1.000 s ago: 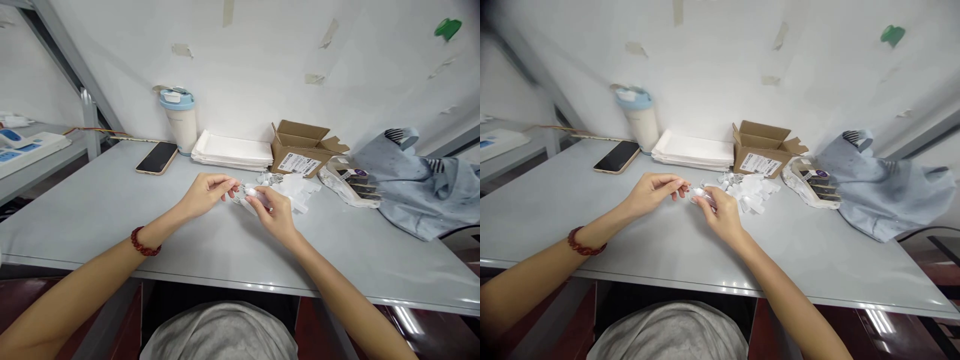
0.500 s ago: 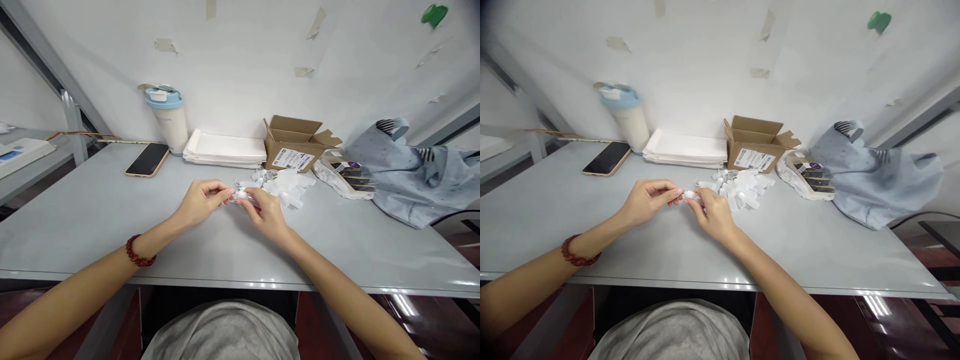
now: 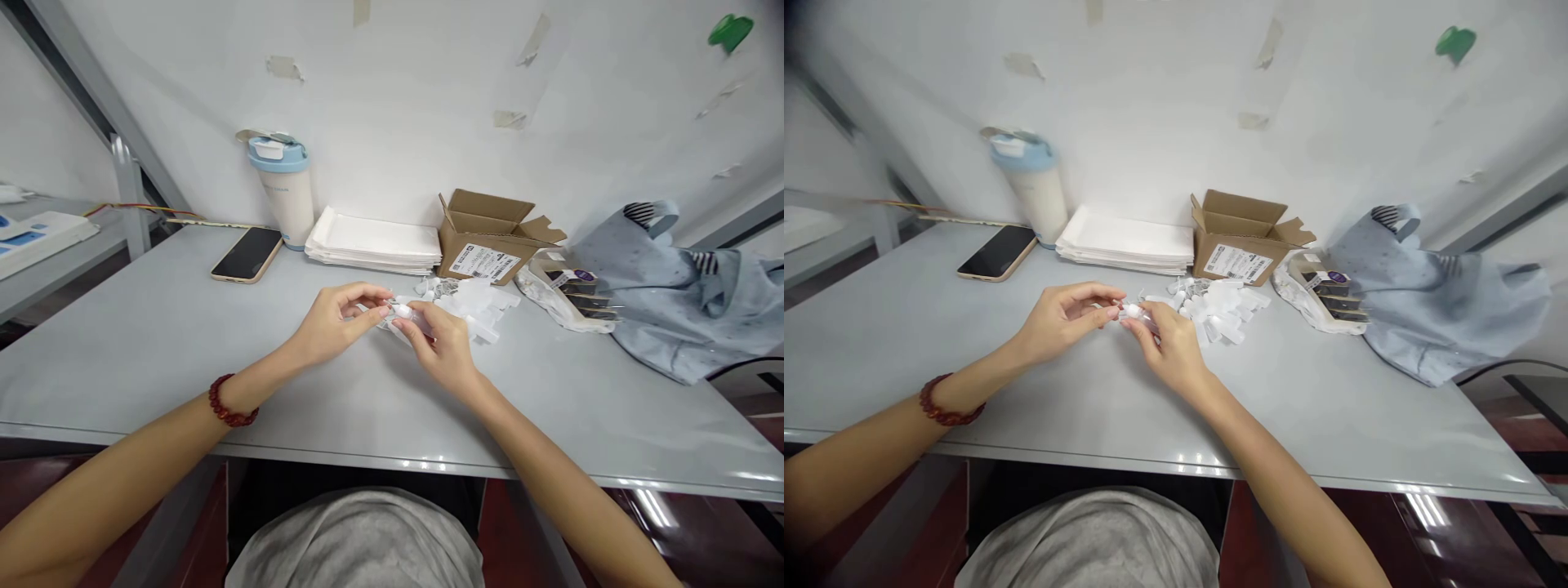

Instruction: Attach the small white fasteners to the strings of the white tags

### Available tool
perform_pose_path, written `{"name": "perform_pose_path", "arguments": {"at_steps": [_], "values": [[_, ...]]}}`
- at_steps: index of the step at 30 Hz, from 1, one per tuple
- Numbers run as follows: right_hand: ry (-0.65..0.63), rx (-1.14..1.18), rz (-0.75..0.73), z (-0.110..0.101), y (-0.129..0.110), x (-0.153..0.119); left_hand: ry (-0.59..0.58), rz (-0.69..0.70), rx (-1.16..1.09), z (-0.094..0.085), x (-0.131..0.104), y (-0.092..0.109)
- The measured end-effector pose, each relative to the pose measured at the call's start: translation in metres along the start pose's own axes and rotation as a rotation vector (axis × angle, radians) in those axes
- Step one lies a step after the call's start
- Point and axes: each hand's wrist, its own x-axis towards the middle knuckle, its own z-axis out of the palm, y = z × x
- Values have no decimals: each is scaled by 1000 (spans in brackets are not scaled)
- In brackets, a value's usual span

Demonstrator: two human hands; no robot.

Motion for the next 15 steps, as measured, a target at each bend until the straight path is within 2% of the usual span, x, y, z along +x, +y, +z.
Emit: {"name": "perform_pose_path", "arguments": {"at_steps": [5, 12, 15], "values": [[5, -8, -10, 0, 1, 0, 44, 104, 137, 0, 0, 0], [-2, -29, -15, 1, 3, -1, 140, 456, 429, 2, -1, -5], [-9, -37, -17, 1, 3, -1, 139, 487, 426, 2, -1, -7]]}}
